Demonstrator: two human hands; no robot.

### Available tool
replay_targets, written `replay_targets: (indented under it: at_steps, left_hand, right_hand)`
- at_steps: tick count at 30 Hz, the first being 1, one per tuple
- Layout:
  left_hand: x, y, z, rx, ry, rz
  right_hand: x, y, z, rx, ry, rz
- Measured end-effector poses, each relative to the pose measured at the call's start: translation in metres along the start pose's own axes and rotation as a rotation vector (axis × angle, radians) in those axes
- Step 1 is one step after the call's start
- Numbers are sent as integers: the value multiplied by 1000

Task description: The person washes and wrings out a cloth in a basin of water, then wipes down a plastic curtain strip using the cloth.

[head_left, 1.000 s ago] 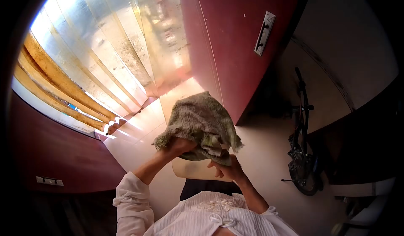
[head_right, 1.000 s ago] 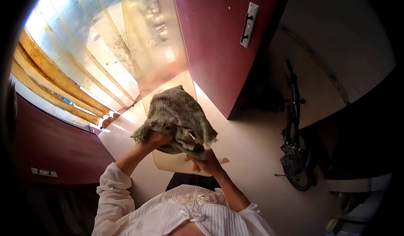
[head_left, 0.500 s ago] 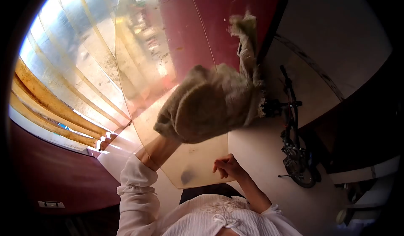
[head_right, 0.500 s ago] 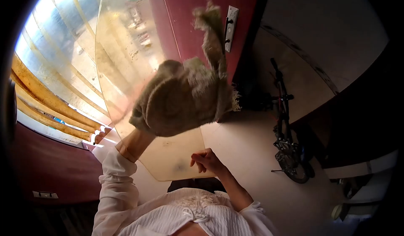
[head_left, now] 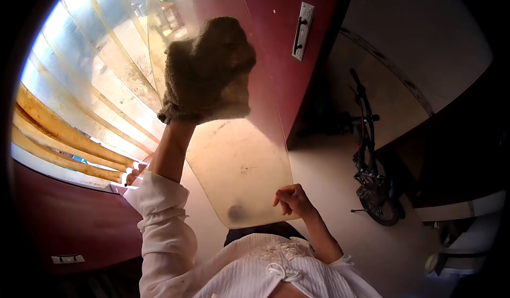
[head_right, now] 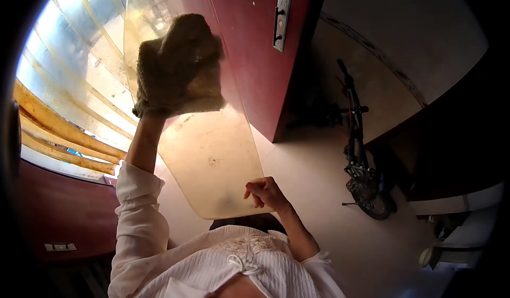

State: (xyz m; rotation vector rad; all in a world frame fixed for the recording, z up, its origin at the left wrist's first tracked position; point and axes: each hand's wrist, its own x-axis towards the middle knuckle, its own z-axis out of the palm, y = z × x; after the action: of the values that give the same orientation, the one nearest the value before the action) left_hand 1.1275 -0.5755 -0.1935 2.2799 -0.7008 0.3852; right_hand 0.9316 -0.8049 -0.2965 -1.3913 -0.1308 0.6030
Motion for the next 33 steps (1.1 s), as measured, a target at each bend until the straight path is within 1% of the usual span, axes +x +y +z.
replay_targets:
  at_steps: [2,3,5,6,7,9,10,11,13,14,17,19,21,23,25,27,28,29,30,31,33]
  left_hand:
    - [-34,3,12,-51,-78,-22]
    - [-62,8,25,-98,-146,-45]
    - [-125,21,47,-221,-278,-127]
    - [-155,29,55,-292,-331,-191]
    - [-181,34,61,-357,-369,-252]
    - [-217,37,63,-454,-400,-372]
    - [-227,38,60,-491,-396,-430]
    - [-234,37,55,-517,-389,-473]
    - [-235,34,37,-521,-345,-528]
    - [-230,32,28,-495,-295,-521]
    - [-196,15,-11,-395,-43,-466]
    - [-169,1,-33,-342,126,-422]
    - [-146,-11,-49,-307,258,-381]
    - [-140,-16,-54,-269,346,-336]
    - [-155,-11,-54,-195,376,-258]
    - [-196,9,-46,132,187,-155]
    - [-219,42,-57,504,-194,-219]
    - [-251,35,-40,168,-238,-473]
    - [-282,27,-23,-132,-207,-742]
    - [-320,19,-6,-454,-103,-902]
    - [-402,3,35,-1133,63,-1089]
  right_hand:
    - [6,13,-8,-12,90,-19]
    - [12,15,-10,-4,86,-17]
    - [27,19,-8,-41,196,-81]
    - [30,25,-12,-51,174,-95]
    - [28,23,-13,-43,165,-5]
    - [28,28,-17,-85,180,17]
    - [31,27,-15,-97,197,-110]
    - [32,23,-17,-163,146,-84]
    - [37,15,-2,-94,107,-87]
    - [36,9,5,-96,98,-85]
    - [38,-2,16,-71,44,-88]
    - [36,4,21,-52,79,-89]
    - [31,7,28,-85,36,10]
    - [26,10,42,-98,88,10]
    - [27,22,42,-104,128,0]
    - [26,31,41,-81,202,-56]
    - [21,32,42,-85,217,-27]
    - [18,40,37,-102,158,-64]
    - [12,40,42,-86,119,-100]
    - [5,39,48,-75,78,-134]
    - [-5,59,57,-65,-18,-71]
